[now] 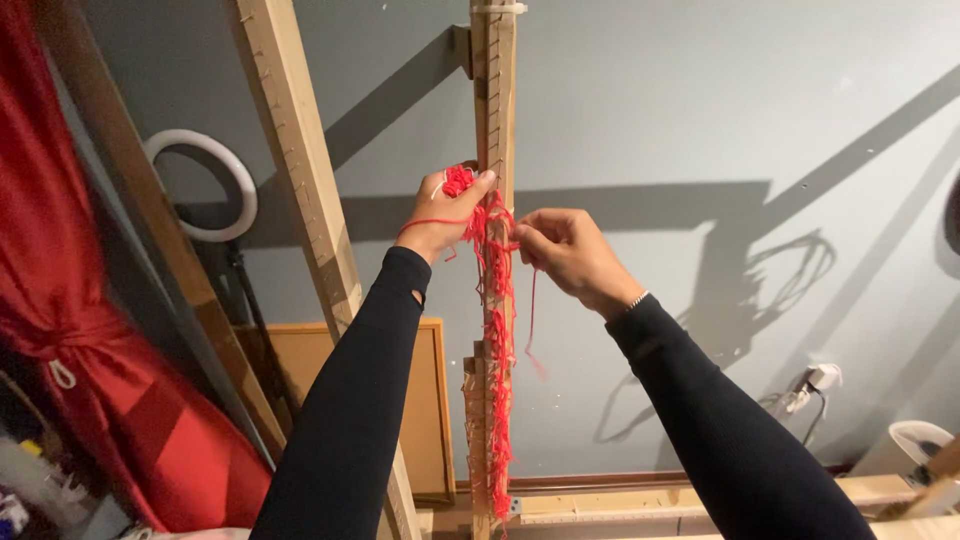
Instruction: The person is finishing a rug making process by taking it off the frame, vacuuming the rug and floor, and then collecting excess yarn to be used for the rug's border.
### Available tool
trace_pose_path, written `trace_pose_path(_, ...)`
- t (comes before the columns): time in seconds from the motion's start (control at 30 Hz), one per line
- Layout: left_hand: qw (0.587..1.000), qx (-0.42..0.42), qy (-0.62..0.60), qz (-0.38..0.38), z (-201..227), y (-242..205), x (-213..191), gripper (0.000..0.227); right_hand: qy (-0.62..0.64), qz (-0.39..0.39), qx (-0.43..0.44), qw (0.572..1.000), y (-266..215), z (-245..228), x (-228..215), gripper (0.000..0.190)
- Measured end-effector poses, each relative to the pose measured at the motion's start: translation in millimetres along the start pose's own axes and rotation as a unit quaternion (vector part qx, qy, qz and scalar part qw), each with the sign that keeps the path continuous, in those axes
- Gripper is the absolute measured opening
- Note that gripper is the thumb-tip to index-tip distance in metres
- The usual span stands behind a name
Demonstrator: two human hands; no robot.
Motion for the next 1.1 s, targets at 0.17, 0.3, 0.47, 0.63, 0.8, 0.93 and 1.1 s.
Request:
trace_pose_path(0.17, 1.0, 0.015, -0.01, -0.01, -4.1, 3.8, 1.7, 0.029, -0.083, 0.035, 0.017, 0.996, -30.9, -14.6, -1.1, 0.025)
trace_pose_path(0.3, 1.0, 0.001, 0.007, 0.026, 9.9, -4.4, -0.4, 0.031, -0.074, 0.08, -0.027, 0.994, -46.7, -23.4, -22.6, 0.025)
trace_pose_path(0.47, 0.992, 0.003, 0.069, 0.108, 3.3, -8.8, -2.3, 0.033, -0.041, 0.154, -0.086, 0.983, -61.2, -40.6, -45.2, 0.023)
trace_pose_path(0.63, 0.979, 0.072, 0.118, 0.147, 8.1, -19.8, -0.7, 0.022, 0.1, 0.249, -0.201, 0.942, -75.6, -37.3, -74.6, 0.018)
trace_pose_path(0.8, 0.956, 0.199, 0.158, 0.145, 20.9, -35.4, 3.2, 0.015, 0.144, 0.253, -0.215, 0.932, -66.1, -34.3, -71.6, 0.018)
trace_pose_path(0.93, 0.956, 0.189, 0.194, 0.114, 21.9, -37.8, 9.3, 0.014, 0.026, 0.243, -0.116, 0.963, -39.2, -32.3, -48.8, 0.024)
trace_pose_path(1.1, 0.949, 0.212, 0.206, 0.11, 22.2, -37.4, 12.5, 0.014, -0.046, 0.226, -0.127, 0.965, 3.8, 5.5, -38.5, 0.021)
Point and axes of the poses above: each hand's wrist, its own y-axis towards the middle knuckle, its own x-axis out of the palm, z = x × y, the point moved 6 cm from there along y, towards the middle knuckle
